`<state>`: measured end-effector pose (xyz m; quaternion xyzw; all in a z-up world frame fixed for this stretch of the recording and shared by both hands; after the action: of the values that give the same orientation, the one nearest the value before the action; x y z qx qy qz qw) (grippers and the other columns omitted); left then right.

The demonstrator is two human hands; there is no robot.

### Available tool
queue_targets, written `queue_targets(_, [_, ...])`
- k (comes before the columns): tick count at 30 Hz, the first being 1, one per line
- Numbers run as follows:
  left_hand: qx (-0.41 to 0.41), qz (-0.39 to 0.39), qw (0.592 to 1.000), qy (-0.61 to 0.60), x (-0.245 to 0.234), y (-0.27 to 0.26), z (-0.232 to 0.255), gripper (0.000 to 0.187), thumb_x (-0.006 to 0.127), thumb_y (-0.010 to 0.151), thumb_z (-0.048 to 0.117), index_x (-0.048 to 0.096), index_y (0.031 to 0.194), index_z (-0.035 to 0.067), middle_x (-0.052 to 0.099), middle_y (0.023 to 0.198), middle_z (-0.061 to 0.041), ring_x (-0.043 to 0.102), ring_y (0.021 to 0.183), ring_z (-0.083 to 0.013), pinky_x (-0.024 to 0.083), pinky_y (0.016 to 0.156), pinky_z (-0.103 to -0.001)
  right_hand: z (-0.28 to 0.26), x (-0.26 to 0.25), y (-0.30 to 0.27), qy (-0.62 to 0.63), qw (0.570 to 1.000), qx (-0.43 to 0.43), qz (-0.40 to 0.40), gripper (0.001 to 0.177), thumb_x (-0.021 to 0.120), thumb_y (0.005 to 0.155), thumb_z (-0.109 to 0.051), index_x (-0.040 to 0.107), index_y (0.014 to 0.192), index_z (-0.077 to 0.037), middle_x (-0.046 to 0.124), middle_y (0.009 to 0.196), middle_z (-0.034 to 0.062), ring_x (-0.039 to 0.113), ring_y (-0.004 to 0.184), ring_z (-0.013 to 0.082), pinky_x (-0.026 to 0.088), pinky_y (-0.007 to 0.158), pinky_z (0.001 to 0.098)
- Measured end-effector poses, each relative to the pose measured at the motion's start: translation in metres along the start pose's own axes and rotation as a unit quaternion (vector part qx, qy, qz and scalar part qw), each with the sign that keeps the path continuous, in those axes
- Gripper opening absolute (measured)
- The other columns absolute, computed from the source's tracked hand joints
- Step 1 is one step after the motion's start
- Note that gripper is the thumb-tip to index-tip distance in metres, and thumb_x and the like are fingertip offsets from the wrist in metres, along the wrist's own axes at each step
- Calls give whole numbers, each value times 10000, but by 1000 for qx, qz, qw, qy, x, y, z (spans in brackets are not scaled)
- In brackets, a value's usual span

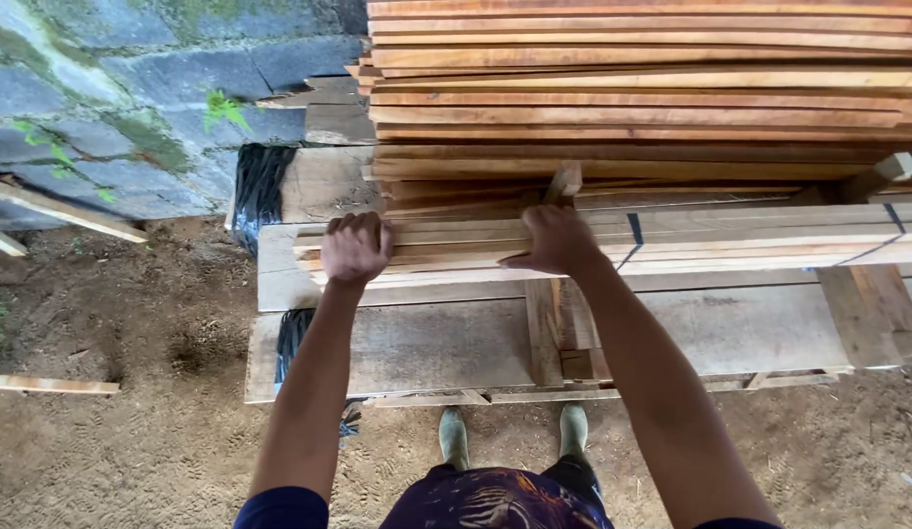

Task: Bundling long thin strips of wood together using elastic straps.

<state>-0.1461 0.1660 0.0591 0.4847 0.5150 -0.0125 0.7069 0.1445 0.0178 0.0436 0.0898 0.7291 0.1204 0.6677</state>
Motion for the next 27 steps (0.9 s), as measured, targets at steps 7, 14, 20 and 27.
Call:
queue_targets(7, [-7, -20, 999, 31, 7, -9, 31, 244, 531, 863, 376, 572, 686, 213, 613, 625, -15, 708, 671, -248, 541, 718, -387, 19, -17, -23, -146, 972, -39, 177, 921, 566, 568, -1036, 618, 802, -147, 646, 730, 41, 718, 718, 231, 573, 683, 361])
queue_targets(14, [13, -75, 996, -50, 56, 19, 178, 346, 505, 950, 405, 692, 925, 115, 694, 863, -114, 728, 864, -323, 523, 812, -449, 30, -2, -23, -79, 984, -56, 151, 1006, 533, 594, -1024, 629, 943, -85, 653, 807, 105, 707, 786, 286, 555, 732, 451])
queue_targets(20, [73, -10, 993, -89, 87, 36, 275, 388, 554, 930, 461, 679, 943, 93, 654, 815, -104, 708, 823, -321, 518, 752, -445, 103, 7, -51, -78, 993, -77, -47, 898, 618, 737, -842, 519, 1320, -166, 670, 1130, 105, 695, 1102, 303, 538, 928, 479])
queue_targets(27, [64, -6, 996, -63, 90, 41, 292, 413, 514, 959, 510, 668, 871, 137, 648, 788, -61, 725, 817, -280, 538, 749, -405, 252, -63, -138, -17, 999, -33, -38, 818, 815, 609, -760, 640, 1095, -126, 663, 925, 127, 724, 894, 370, 550, 797, 511])
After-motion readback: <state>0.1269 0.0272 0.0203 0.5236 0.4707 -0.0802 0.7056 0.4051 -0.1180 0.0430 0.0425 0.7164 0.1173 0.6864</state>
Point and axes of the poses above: each hand's wrist, its own y-axis towards the middle knuckle, its own x-axis out of the palm, z = x × y, the point moved 8 cm from there along y, towards the middle knuckle
